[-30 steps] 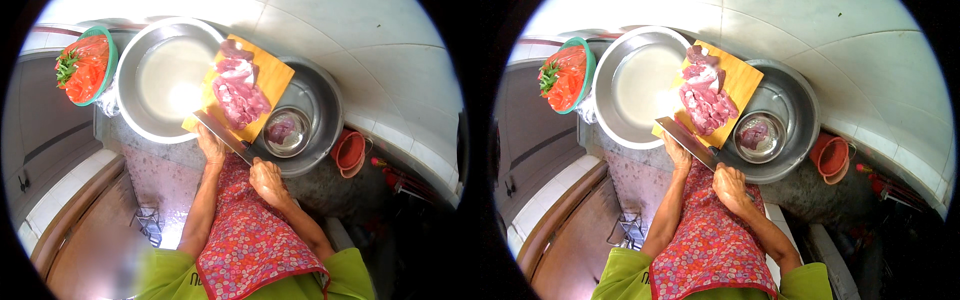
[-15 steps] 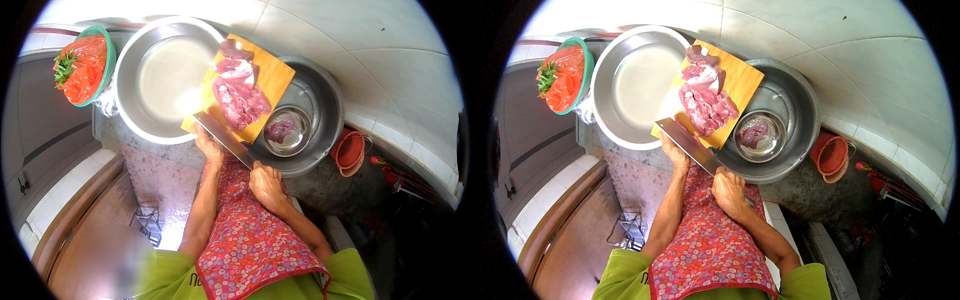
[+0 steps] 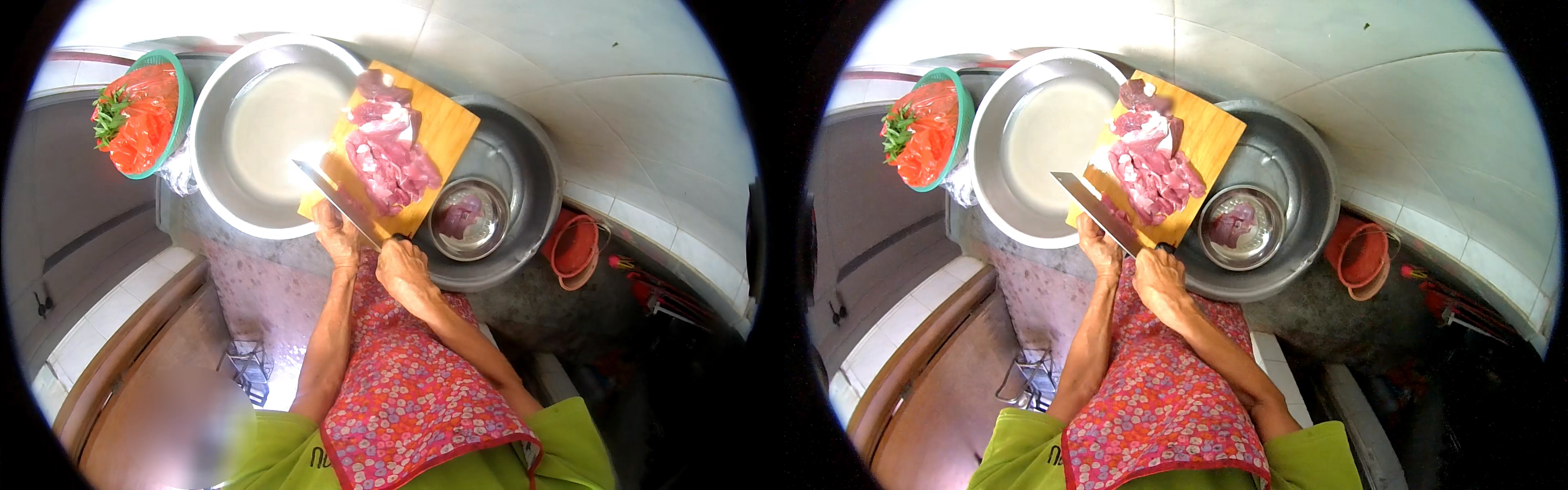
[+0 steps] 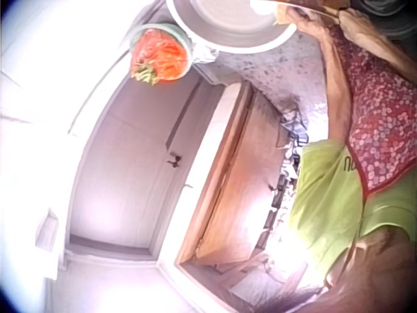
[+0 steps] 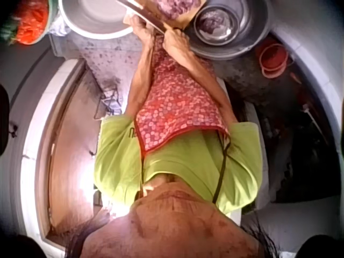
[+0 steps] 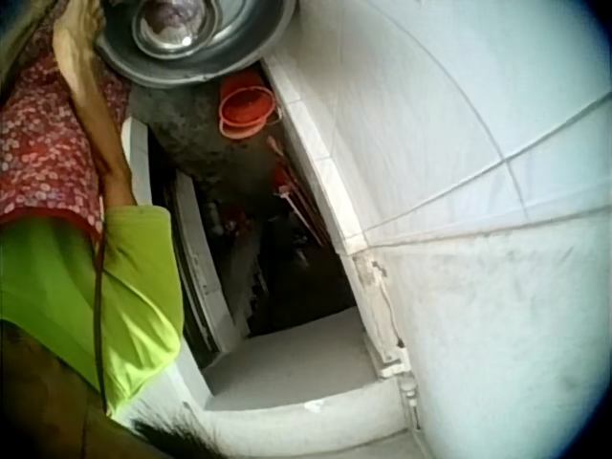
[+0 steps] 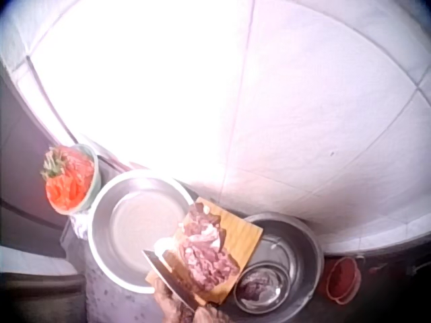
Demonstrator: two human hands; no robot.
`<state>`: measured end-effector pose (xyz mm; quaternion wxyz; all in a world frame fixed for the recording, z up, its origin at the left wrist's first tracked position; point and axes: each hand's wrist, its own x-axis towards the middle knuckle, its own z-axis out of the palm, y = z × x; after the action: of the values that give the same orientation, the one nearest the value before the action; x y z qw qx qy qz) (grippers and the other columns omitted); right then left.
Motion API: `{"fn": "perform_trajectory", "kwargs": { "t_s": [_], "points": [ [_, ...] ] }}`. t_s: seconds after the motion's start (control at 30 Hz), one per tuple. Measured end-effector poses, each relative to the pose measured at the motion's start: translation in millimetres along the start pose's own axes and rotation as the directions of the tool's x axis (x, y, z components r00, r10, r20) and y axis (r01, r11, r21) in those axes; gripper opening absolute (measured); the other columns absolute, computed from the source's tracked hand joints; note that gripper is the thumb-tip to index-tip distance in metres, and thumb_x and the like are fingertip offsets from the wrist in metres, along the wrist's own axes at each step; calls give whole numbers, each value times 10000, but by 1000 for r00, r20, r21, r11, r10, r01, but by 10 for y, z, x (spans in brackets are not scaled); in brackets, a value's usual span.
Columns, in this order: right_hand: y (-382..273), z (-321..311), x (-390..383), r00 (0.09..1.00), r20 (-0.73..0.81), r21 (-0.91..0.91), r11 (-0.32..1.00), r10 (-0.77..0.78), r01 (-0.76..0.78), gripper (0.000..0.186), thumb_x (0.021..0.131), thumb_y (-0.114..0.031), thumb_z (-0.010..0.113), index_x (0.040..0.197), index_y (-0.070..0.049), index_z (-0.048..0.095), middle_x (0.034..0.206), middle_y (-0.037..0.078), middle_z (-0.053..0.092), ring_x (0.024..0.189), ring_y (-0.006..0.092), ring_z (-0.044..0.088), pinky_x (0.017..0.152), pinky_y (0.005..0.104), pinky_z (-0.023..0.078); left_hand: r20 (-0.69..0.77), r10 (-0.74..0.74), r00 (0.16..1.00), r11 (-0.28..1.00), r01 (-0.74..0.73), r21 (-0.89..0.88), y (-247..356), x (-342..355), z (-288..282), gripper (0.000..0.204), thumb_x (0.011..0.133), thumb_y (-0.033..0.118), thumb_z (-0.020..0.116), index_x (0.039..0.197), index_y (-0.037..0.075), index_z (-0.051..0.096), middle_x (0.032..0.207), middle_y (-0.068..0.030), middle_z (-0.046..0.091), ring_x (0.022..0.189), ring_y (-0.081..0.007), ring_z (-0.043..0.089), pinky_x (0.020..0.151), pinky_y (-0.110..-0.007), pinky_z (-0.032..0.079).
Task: The person slices raw meat on a wooden cutting board using a cleaver and transfers the cut pieces into a metal bowl. The task is performed continuously with consistent hand movements and tool use.
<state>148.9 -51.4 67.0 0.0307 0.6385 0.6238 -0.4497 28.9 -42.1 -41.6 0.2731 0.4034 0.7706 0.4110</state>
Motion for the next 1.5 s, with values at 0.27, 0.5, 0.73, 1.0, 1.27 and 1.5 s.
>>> {"fn": "perform_trajectory", "kwargs": {
  "t_s": [0.27,0.5,0.73,1.0,1.27,1.5],
  "points": [
    [68,-35,-64,987,115,7,993,116,-118,147,736,-65,562,807,54,613,803,290,615,810,445,608,738,498,476,32,-43,999,999,43,-3,25,-21,-32,210,792,100,666,980,48,588,846,-74,506,714,-184,545,629,-308,461],
    [14,10,-57,985,115,36,990,132,-137,144,738,-74,596,817,46,605,834,279,616,832,446,600,755,499,474,52,-40,998,999,40,11,-30,9,-57,169,812,63,636,972,33,592,815,-73,520,720,-161,547,636,-296,462],
    [-78,38,107,1000,-21,12,1000,22,-22,149,730,-79,620,824,37,619,837,272,624,826,438,613,742,483,494,14,-74,997,988,75,-138,-128,23,-8,142,786,102,662,897,34,604,766,-60,517,664,-172,519,609,-304,438],
    [79,111,-64,988,91,-2,992,127,-127,130,728,-37,586,814,54,621,818,284,620,808,441,616,725,494,491,-26,17,1000,1000,-18,-23,-54,-14,-46,130,784,96,650,874,33,579,727,-59,496,613,-180,480,558,-321,424],
    [38,-37,615,991,128,-45,998,48,-43,126,710,-103,618,738,14,656,748,236,640,763,373,655,684,463,512,46,-147,988,980,151,-129,-4,-45,-92,95,810,48,599,904,35,599,852,-83,577,774,-196,556,709,-296,457],
    [892,-636,716,968,209,548,803,141,-235,188,753,-124,653,797,57,625,508,98,548,366,182,511,349,338,392,71,-31,997,994,39,-106,9,-28,-71,115,825,88,603,926,36,623,930,-96,594,900,-195,566,798,-307,452]
  ]
}}
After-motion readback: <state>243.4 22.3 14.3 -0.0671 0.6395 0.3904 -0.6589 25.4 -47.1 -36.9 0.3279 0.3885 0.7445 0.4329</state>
